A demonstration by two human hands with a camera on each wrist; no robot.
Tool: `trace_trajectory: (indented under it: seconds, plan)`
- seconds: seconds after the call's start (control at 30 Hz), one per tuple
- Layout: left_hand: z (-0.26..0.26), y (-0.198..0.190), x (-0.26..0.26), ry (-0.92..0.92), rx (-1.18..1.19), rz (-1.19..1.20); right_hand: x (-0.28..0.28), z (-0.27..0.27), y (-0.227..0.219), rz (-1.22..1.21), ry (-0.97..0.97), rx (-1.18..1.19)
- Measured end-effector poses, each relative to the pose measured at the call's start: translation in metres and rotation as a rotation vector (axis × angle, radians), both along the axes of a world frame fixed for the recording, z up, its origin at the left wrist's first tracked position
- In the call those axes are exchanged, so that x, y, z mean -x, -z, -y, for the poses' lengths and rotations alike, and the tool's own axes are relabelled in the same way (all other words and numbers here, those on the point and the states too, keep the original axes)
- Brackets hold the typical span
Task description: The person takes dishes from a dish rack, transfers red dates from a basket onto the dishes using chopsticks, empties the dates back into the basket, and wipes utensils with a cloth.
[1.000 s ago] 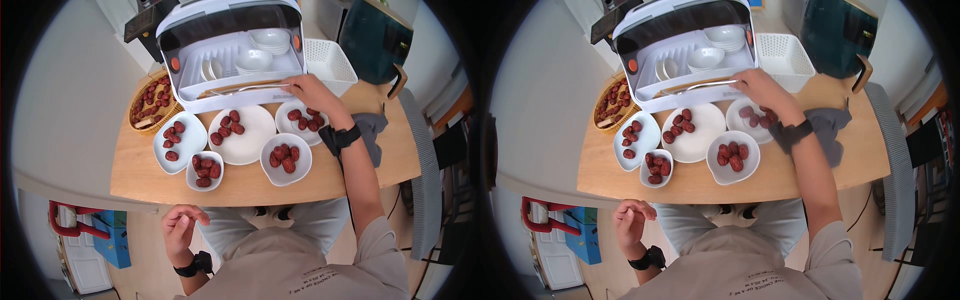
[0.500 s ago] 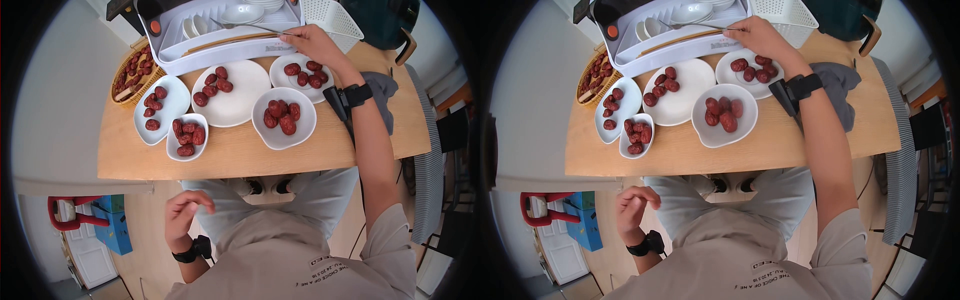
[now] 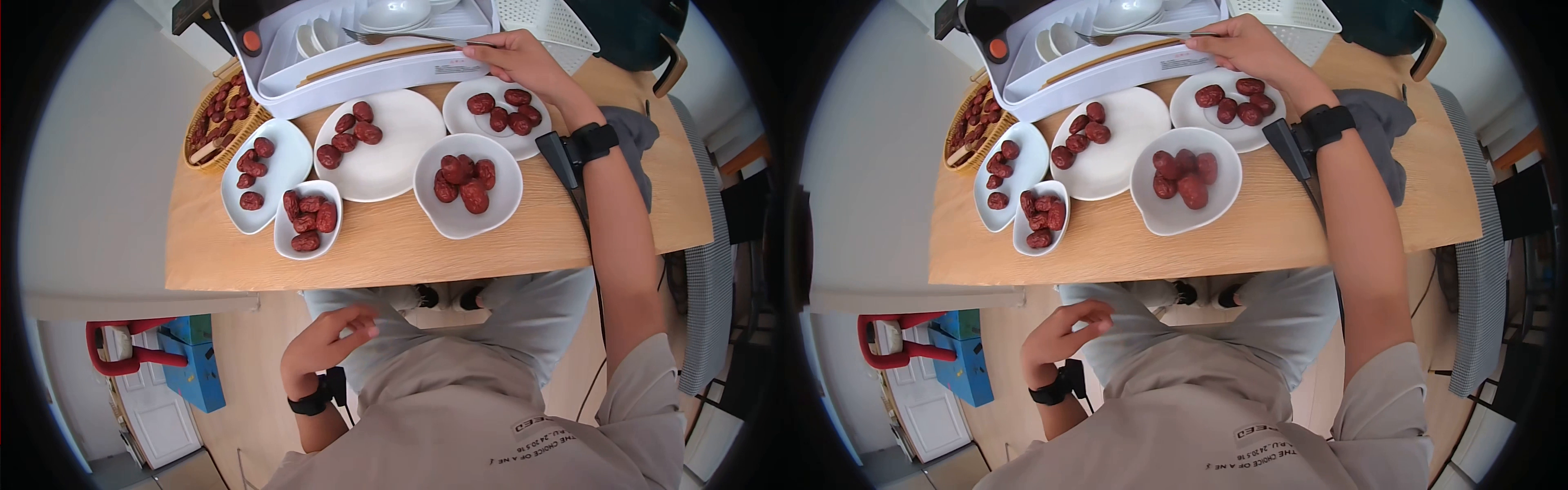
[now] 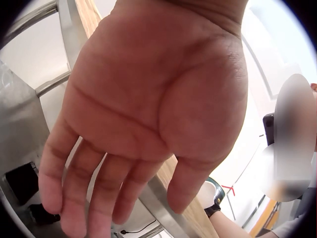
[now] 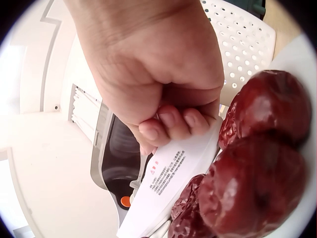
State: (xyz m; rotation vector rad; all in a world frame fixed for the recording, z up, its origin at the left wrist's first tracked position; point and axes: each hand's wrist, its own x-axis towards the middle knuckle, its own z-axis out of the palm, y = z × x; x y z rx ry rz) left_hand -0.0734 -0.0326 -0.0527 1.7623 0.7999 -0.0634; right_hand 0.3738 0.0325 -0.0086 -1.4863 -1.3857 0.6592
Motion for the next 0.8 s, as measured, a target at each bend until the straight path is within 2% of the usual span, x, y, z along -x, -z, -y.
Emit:
trace_trajectory:
  seconds: [0.07,0.1,0.17,0.2,0.23,0.3,0.33,0.4,0.43,0.57,0.7,0.8]
  plan:
    - [-0.003,-0.017,0.003,0.153,0.048,0.141,0.0,0.0,0.001,-0.017,0.0,0.0]
    - [-0.005,-0.026,0.005,0.155,0.051,0.142,-0.001,0.0,0.001,-0.037,-0.006,-0.003]
    - [-0.01,-0.043,0.008,0.2,0.098,0.421,-0.002,0.0,0.002,-0.053,-0.004,0.006]
    - [-0.01,-0.051,0.01,0.131,0.07,0.518,-0.002,0.0,0.002,-0.069,-0.004,0.012]
    - [-0.011,-0.052,0.011,0.132,0.07,0.518,-0.003,0.001,0.002,-0.069,-0.003,0.012]
    - [-0.012,-0.052,0.014,-0.189,-0.079,0.754,-0.003,0.001,0.002,-0.061,0.005,0.016]
    - [-0.015,-0.052,0.015,-0.195,-0.082,0.755,-0.004,0.0,0.003,-0.06,-0.002,0.015]
    - [-0.027,-0.051,0.013,-0.382,-0.213,0.789,-0.004,0.0,0.002,-0.053,-0.012,0.026]
    - [-0.031,-0.052,0.013,-0.384,-0.217,0.79,-0.005,0.0,0.003,-0.052,-0.015,0.023]
    - [-0.049,-0.075,0.005,-0.303,-0.318,0.888,-0.005,-0.001,0.004,-0.053,-0.023,0.029]
    - [-0.074,-0.13,-0.031,-0.025,-0.608,0.964,-0.004,0.001,-0.001,-0.072,-0.008,0.039]
    - [-0.094,-0.178,-0.063,0.097,-0.782,0.946,0.001,0.001,-0.001,-0.088,0.018,0.029]
